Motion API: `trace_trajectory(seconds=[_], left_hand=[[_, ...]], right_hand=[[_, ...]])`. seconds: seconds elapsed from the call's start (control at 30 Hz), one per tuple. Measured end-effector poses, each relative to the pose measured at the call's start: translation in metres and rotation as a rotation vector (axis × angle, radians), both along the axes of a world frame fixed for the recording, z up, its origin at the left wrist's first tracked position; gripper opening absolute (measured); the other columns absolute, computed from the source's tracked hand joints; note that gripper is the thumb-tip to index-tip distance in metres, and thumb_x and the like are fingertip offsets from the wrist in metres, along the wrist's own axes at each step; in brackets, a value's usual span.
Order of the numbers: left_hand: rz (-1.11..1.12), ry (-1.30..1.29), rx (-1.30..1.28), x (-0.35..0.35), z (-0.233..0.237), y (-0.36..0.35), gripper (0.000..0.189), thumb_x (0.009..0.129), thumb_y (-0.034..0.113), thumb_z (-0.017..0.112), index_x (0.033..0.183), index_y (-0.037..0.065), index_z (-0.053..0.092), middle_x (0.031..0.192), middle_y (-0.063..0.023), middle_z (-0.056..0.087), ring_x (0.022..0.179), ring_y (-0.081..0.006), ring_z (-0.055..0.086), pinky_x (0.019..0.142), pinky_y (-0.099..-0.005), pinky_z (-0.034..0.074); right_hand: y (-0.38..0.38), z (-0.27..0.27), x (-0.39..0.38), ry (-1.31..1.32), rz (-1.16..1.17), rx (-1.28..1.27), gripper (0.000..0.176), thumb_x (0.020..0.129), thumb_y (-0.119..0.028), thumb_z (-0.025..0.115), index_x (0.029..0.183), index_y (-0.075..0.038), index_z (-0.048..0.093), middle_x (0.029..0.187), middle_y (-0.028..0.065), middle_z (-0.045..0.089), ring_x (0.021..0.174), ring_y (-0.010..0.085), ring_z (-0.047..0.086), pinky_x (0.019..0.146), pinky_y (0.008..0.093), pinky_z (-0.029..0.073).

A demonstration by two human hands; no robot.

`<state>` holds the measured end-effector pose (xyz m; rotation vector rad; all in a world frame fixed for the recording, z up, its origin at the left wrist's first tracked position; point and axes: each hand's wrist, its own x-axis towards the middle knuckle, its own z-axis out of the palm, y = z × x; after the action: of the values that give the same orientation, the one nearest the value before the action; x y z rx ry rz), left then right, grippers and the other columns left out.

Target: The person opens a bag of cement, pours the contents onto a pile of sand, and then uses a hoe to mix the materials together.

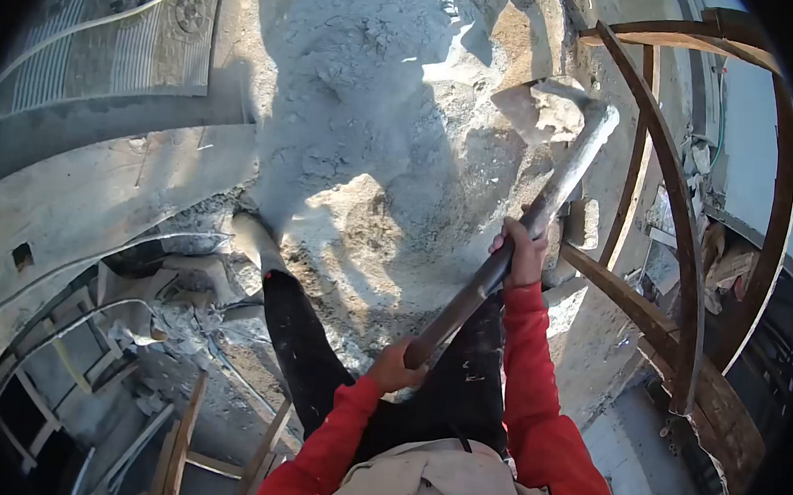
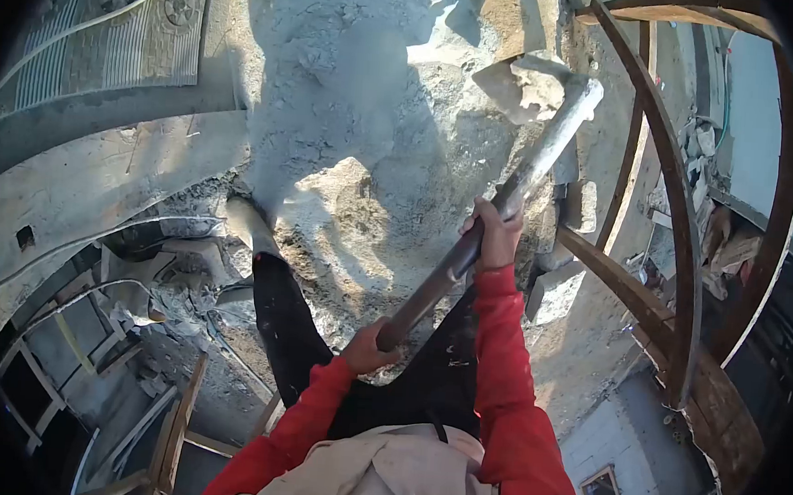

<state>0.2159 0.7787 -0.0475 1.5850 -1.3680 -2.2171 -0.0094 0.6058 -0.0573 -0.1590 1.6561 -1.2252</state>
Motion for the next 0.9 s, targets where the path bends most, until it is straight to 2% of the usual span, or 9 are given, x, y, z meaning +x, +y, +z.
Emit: trace_trajectory(seconds=[0.13,0.2,0.3,0.37,0.53,0.57,0.63,0.73,0.9], left_hand=[[0.056,0.038,-0.119,-0.003,-0.047,-0.064,0.040,0.069,0.018,0.071,0.098,0.000,0.049,0.072,-0.0084,0.056,0.057,-0.0167,0.056,0.052,-0.0306,0.045],[0.213,0.046,0.311,0.007,-0.048,-0.064,0.035,0.068,0.018,0.070,0.089,0.000,0.049,0.065,-0.0095,0.056,0.047,-0.0163,0.054,0.043,-0.0301,0.042],[0.376,-0.019,0.466,0.028,-0.059,0.028,0.035,0.069,0.011,0.069,0.094,-0.001,0.048,0.057,-0.0041,0.051,0.038,-0.0116,0.048,0.034,-0.0271,0.036],[0.452,0.003,0.491,0.031,-0.050,0.065,0.040,0.070,0.008,0.068,0.103,-0.002,0.047,0.055,-0.0043,0.050,0.038,-0.0113,0.047,0.034,-0.0277,0.036],[0.183,-0.481,0.359,0.025,-0.053,0.228,0.040,0.057,0.020,0.073,0.092,0.002,0.064,0.082,-0.0149,0.065,0.078,-0.0266,0.064,0.071,-0.0363,0.051],[0.108,-0.459,0.525,0.023,-0.044,0.235,0.044,0.057,0.020,0.074,0.097,0.003,0.063,0.086,-0.0152,0.065,0.082,-0.0268,0.064,0.073,-0.0365,0.050],[0.041,-0.428,0.676,0.012,-0.036,0.223,0.049,0.057,0.021,0.074,0.101,0.005,0.062,0.090,-0.0154,0.065,0.086,-0.0271,0.064,0.076,-0.0366,0.050],[0.175,-0.493,0.250,0.005,-0.067,0.240,0.061,0.055,0.020,0.078,0.111,0.008,0.056,0.091,-0.0162,0.064,0.090,-0.0337,0.061,0.080,-0.0397,0.048],[0.417,-0.469,0.034,0.011,-0.106,0.098,0.046,0.057,0.016,0.074,0.098,0.006,0.057,0.087,-0.0174,0.064,0.085,-0.0357,0.061,0.072,-0.0412,0.048]], right_hand=[[-0.060,-0.114,-0.016,-0.114,-0.008,0.034,0.016,0.074,-0.006,0.061,0.082,-0.001,0.048,0.058,0.0069,0.049,0.042,0.0168,0.050,0.037,0.0303,0.046],[-0.044,-0.174,0.012,-0.165,0.091,0.194,0.015,0.073,-0.007,0.062,0.074,-0.002,0.049,0.056,0.0069,0.048,0.041,0.0178,0.050,0.038,0.0323,0.046],[0.027,-0.213,0.081,-0.151,0.280,0.342,0.013,0.072,-0.007,0.061,0.072,-0.002,0.049,0.053,0.0072,0.047,0.040,0.0189,0.050,0.037,0.0340,0.046],[0.059,-0.201,0.090,-0.224,0.229,0.288,0.016,0.072,-0.005,0.061,0.075,0.001,0.046,0.054,0.0083,0.047,0.038,0.0194,0.050,0.033,0.0333,0.044],[0.171,-0.141,0.104,-0.221,0.209,0.305,0.037,0.071,-0.002,0.061,0.099,-0.006,0.037,0.058,0.0068,0.048,0.038,0.0172,0.050,0.033,0.0323,0.044],[0.187,-0.121,0.106,-0.179,0.246,0.339,0.032,0.071,-0.004,0.063,0.093,-0.006,0.041,0.056,0.0065,0.048,0.038,0.0182,0.050,0.034,0.0336,0.045],[0.185,-0.085,0.104,-0.235,0.226,0.342,0.027,0.073,-0.004,0.063,0.092,-0.005,0.044,0.056,0.0055,0.048,0.039,0.0183,0.051,0.036,0.0325,0.045],[0.141,-0.060,0.088,-0.229,0.266,0.229,0.017,0.075,-0.005,0.063,0.083,-0.003,0.048,0.057,0.0053,0.049,0.040,0.0175,0.050,0.040,0.0309,0.046],[0.023,-0.027,0.112,-0.119,0.200,-0.072,0.019,0.076,-0.008,0.067,0.074,-0.002,0.049,0.055,0.0048,0.050,0.040,0.0142,0.048,0.039,0.0272,0.041]])
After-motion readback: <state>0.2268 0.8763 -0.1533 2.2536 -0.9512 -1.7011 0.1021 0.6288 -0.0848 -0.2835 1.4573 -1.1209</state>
